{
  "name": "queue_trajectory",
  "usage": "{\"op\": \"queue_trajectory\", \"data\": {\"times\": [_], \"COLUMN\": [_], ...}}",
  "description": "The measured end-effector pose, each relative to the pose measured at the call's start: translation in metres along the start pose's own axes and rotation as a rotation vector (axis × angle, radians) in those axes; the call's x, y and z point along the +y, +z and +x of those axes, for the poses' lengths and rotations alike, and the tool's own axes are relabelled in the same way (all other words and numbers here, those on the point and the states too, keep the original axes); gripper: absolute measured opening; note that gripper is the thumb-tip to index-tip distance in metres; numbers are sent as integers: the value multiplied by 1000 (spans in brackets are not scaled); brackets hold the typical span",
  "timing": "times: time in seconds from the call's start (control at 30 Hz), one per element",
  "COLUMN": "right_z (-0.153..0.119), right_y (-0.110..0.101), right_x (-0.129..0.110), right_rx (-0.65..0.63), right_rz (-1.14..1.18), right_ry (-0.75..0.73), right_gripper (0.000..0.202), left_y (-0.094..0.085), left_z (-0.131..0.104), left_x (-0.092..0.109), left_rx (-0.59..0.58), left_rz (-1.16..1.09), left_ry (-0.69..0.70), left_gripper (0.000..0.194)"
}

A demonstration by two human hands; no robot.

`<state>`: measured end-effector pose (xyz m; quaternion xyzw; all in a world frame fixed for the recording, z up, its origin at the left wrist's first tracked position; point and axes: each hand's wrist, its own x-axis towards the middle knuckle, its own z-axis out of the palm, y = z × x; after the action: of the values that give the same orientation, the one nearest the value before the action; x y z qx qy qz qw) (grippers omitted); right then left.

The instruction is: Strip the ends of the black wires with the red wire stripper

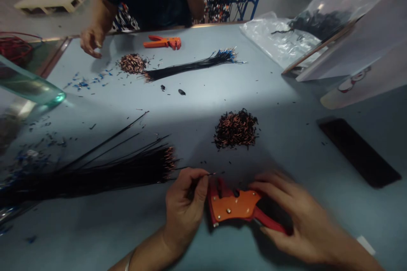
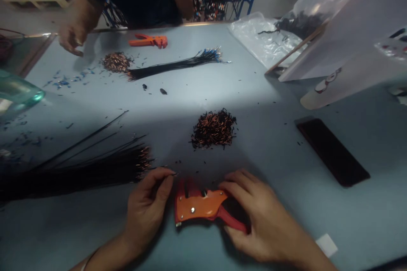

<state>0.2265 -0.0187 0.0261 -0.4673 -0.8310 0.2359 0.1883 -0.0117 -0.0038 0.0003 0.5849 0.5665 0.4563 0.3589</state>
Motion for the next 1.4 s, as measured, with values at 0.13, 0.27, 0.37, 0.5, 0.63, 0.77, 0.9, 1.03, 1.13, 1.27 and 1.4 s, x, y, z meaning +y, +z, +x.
{"op": "queue_trajectory", "data": {"times": [0.13, 0.27, 0.37, 0.5, 0.63, 0.77, 0.9, 1.03, 1.13, 1.27, 1.4], "right_z": [-3, -8, -7, -2, 1, 0, -1, -1, -1, -1, 0], "right_y": [-12, -6, 9, 24, 26, 25, 26, 29, 30, 24, 15], "right_x": [8, 9, 6, 1, -2, -1, -2, -3, -2, -5, -13], "right_rx": [19, -95, -266, -281, -357, -395, -400, -406, -401, -370, -297], "right_rz": [397, 1019, 1395, 1661, 1656, 1669, 1686, 1714, 1719, 1567, 1199], "right_ry": [143, 258, 305, 356, 439, 406, 380, 387, 357, 378, 345], "right_gripper": [45, 50, 47, 50, 54, 53, 53, 53, 51, 43, 33], "left_y": [0, 1, 2, 2, 2, 1, 2, 2, 2, 2, 3], "left_z": [1, 1, 1, 1, 0, -1, -1, 0, 0, 1, 3], "left_x": [-1, -3, -3, -2, 0, 0, -2, -3, -3, -2, 0], "left_rx": [30, -1, -22, -33, -34, -52, -67, -71, -77, -92, -104], "left_rz": [11, 31, 46, 65, 60, 63, 68, 73, 77, 91, 115], "left_ry": [-9, -22, -19, -22, -32, -28, -10, 14, 32, 54, 93], "left_gripper": [8, 10, 10, 10, 11, 10, 9, 9, 10, 11, 13]}}
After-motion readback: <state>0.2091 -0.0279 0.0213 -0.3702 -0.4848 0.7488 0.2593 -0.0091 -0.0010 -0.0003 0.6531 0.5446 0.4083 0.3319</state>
